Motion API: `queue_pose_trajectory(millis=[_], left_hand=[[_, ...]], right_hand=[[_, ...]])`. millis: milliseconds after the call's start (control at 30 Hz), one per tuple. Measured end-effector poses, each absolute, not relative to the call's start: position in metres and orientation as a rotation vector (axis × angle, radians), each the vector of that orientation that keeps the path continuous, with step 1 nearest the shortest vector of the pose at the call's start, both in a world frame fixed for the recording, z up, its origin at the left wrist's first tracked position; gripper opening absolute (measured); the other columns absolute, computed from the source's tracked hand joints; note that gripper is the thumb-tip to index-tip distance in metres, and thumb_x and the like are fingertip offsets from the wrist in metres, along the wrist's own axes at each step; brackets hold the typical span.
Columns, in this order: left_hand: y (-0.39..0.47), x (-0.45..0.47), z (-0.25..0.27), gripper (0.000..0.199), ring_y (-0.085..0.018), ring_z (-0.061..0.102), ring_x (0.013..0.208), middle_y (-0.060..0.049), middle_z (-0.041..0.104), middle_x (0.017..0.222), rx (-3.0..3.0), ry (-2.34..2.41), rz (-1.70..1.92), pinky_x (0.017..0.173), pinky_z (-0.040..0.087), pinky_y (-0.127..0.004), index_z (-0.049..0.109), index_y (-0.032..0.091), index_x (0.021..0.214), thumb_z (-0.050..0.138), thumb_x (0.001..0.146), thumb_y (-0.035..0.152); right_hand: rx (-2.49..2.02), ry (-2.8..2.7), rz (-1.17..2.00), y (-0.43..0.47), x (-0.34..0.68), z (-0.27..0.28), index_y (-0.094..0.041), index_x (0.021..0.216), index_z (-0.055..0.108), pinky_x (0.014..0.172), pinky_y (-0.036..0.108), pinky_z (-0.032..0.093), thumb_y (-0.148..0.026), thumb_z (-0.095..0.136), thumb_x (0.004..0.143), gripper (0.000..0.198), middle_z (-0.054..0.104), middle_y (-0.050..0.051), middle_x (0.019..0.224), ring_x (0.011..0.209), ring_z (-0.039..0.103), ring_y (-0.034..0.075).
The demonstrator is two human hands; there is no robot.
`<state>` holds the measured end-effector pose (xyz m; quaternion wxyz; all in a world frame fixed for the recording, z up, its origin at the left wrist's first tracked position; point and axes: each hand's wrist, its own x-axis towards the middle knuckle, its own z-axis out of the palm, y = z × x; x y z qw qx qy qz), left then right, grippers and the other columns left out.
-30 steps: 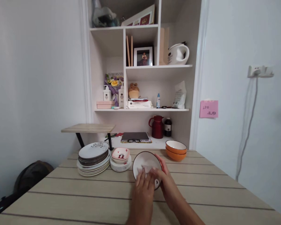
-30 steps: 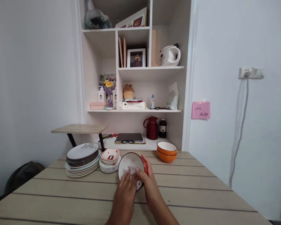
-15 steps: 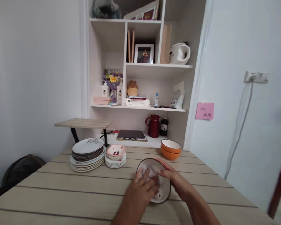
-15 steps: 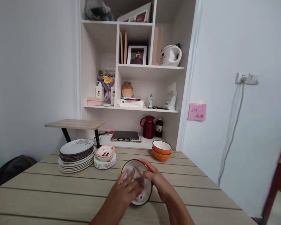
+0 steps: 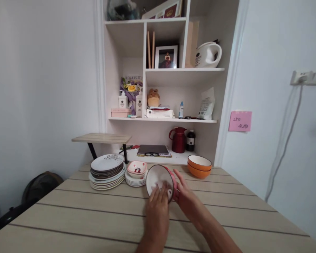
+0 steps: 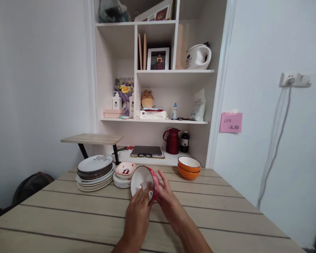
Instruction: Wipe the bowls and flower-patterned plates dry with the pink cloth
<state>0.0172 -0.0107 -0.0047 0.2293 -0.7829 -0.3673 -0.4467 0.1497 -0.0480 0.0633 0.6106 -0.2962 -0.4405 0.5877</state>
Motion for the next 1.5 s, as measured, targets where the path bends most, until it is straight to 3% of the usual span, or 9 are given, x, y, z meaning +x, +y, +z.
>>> queue_pose_trajectory(millis=[100, 167, 433, 567, 800, 933, 1067, 1267, 1500], left_hand=[[-0.01, 0.01, -0.002, 0.055, -0.025, 0.055, 0.128, -0.009, 0.058, 0.14, -2.124, -0.996, -1.307, 0.101, 0.053, -0.044, 0.037, 0.018, 0.149, 0.04, 0.095, 0.008], [-0.013, 0.009, 0.001, 0.054, -0.026, 0.052, 0.131, -0.007, 0.056, 0.142, -2.112, -0.938, -1.307, 0.103, 0.051, -0.045, 0.039, 0.02, 0.148, 0.04, 0.095, 0.01], [-0.014, 0.02, -0.001, 0.048, -0.027, 0.055, 0.126, -0.003, 0.062, 0.136, -2.184, -0.921, -1.097, 0.098, 0.052, -0.044, 0.054, 0.028, 0.137, 0.053, 0.092, 0.012], [-0.005, 0.024, -0.011, 0.039, -0.026, 0.059, 0.121, -0.002, 0.066, 0.13, -2.268, -0.87, -1.009, 0.099, 0.051, -0.045, 0.059, 0.028, 0.13, 0.053, 0.093, 0.017], [-0.005, 0.031, -0.01, 0.017, -0.026, 0.059, 0.121, 0.004, 0.07, 0.122, -2.203, -0.725, -1.149, 0.108, 0.041, -0.054, 0.068, 0.031, 0.107, 0.056, 0.095, 0.032], [-0.016, 0.035, -0.009, 0.016, -0.029, 0.057, 0.124, -0.001, 0.071, 0.12, -2.113, -0.679, -1.183, 0.11, 0.041, -0.053, 0.069, 0.022, 0.099, 0.057, 0.094, 0.031], [-0.021, 0.039, -0.014, 0.017, -0.03, 0.062, 0.118, -0.006, 0.071, 0.117, -2.061, -0.658, -1.243, 0.099, 0.052, -0.043, 0.07, 0.016, 0.099, 0.059, 0.092, 0.028], [-0.017, 0.033, -0.014, 0.028, -0.026, 0.07, 0.101, -0.007, 0.073, 0.113, -2.116, -0.948, -1.342, 0.086, 0.06, -0.04, 0.064, 0.016, 0.116, 0.063, 0.088, 0.018], [-0.021, 0.013, -0.001, 0.04, -0.023, 0.068, 0.106, -0.011, 0.072, 0.114, -2.173, -1.284, -1.439, 0.089, 0.057, -0.034, 0.061, 0.016, 0.125, 0.055, 0.087, 0.004]], right_hand=[[-0.628, -1.124, 1.26, -0.052, 0.13, 0.06, -0.039, 0.147, 0.035, 0.117, 0.042, 0.025, -0.045, 0.071, 0.082, 0.075, 0.04, 0.0, 0.156, 0.143, 0.037, 0.023], [-0.62, -1.127, 1.249, -0.056, 0.126, 0.06, -0.041, 0.145, 0.037, 0.117, 0.041, 0.024, -0.045, 0.07, 0.083, 0.071, 0.037, -0.002, 0.158, 0.144, 0.034, 0.022], [-0.722, -0.873, 1.312, -0.049, 0.139, 0.057, -0.034, 0.144, 0.042, 0.096, 0.041, 0.047, -0.047, 0.07, 0.077, 0.074, 0.071, 0.004, 0.123, 0.115, 0.063, 0.029], [-0.884, -0.792, 1.231, -0.044, 0.144, 0.056, -0.034, 0.14, 0.048, 0.083, 0.038, 0.051, -0.044, 0.071, 0.072, 0.073, 0.074, 0.003, 0.114, 0.105, 0.067, 0.029], [-1.011, -0.875, 1.252, -0.048, 0.178, 0.066, -0.03, 0.134, 0.054, 0.079, 0.036, 0.049, -0.039, 0.066, 0.074, 0.062, 0.075, 0.002, 0.109, 0.099, 0.068, 0.027], [-0.969, -1.01, 1.316, -0.056, 0.194, 0.071, -0.028, 0.134, 0.054, 0.089, 0.039, 0.048, -0.037, 0.068, 0.075, 0.061, 0.074, 0.004, 0.115, 0.104, 0.066, 0.028], [-0.863, -1.039, 1.402, -0.06, 0.194, 0.075, -0.03, 0.133, 0.055, 0.098, 0.042, 0.044, -0.043, 0.072, 0.077, 0.06, 0.071, 0.005, 0.122, 0.109, 0.065, 0.028], [-0.599, -1.03, 1.459, -0.05, 0.161, 0.061, -0.037, 0.137, 0.05, 0.104, 0.046, 0.04, -0.052, 0.067, 0.082, 0.06, 0.062, 0.005, 0.136, 0.118, 0.06, 0.029], [-0.544, -1.134, 1.428, -0.045, 0.128, 0.041, -0.041, 0.146, 0.039, 0.117, 0.041, 0.025, -0.044, 0.077, 0.076, 0.08, 0.04, -0.002, 0.157, 0.143, 0.037, 0.025]])
